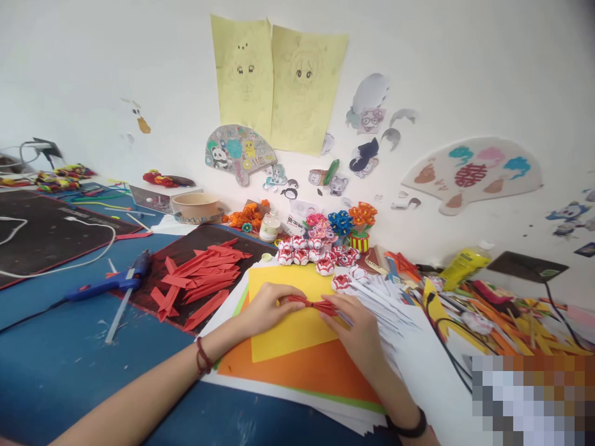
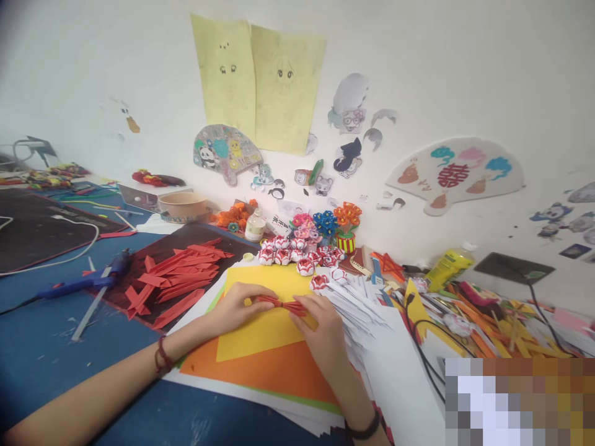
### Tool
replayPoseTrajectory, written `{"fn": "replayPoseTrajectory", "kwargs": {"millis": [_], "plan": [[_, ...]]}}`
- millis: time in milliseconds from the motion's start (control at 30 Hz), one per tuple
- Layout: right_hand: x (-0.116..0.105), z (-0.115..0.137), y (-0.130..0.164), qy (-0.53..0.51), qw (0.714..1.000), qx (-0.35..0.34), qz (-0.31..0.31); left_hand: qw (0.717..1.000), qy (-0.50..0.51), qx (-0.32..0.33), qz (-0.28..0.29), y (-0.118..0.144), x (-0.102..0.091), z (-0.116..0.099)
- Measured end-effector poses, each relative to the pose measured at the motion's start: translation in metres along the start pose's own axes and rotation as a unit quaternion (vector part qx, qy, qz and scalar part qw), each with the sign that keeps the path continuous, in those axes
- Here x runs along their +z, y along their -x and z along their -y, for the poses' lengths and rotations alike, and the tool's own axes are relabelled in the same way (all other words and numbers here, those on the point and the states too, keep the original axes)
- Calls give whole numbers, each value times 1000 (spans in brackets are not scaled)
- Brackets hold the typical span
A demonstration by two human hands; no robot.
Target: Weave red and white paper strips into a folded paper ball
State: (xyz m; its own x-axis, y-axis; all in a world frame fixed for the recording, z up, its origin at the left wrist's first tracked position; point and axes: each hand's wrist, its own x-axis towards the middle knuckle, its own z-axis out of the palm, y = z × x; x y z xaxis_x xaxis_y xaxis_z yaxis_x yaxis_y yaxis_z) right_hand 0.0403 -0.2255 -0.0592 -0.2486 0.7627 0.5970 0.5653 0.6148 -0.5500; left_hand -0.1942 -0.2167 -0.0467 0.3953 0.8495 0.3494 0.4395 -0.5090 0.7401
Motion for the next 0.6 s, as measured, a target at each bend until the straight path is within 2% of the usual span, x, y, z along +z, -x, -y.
{"fn": "replayPoseTrajectory", "kwargs": {"millis": [133, 400, 600], "plan": [[7, 8, 5, 22, 999, -24, -4, 1000, 1, -6, 9, 2, 5, -4], [11, 17, 3, -55, 997, 32, 37, 999, 16, -28, 8, 4, 11, -14], [7, 17, 1, -73, 994, 51, 61, 990, 109, -93, 8, 3, 12, -13]]}}
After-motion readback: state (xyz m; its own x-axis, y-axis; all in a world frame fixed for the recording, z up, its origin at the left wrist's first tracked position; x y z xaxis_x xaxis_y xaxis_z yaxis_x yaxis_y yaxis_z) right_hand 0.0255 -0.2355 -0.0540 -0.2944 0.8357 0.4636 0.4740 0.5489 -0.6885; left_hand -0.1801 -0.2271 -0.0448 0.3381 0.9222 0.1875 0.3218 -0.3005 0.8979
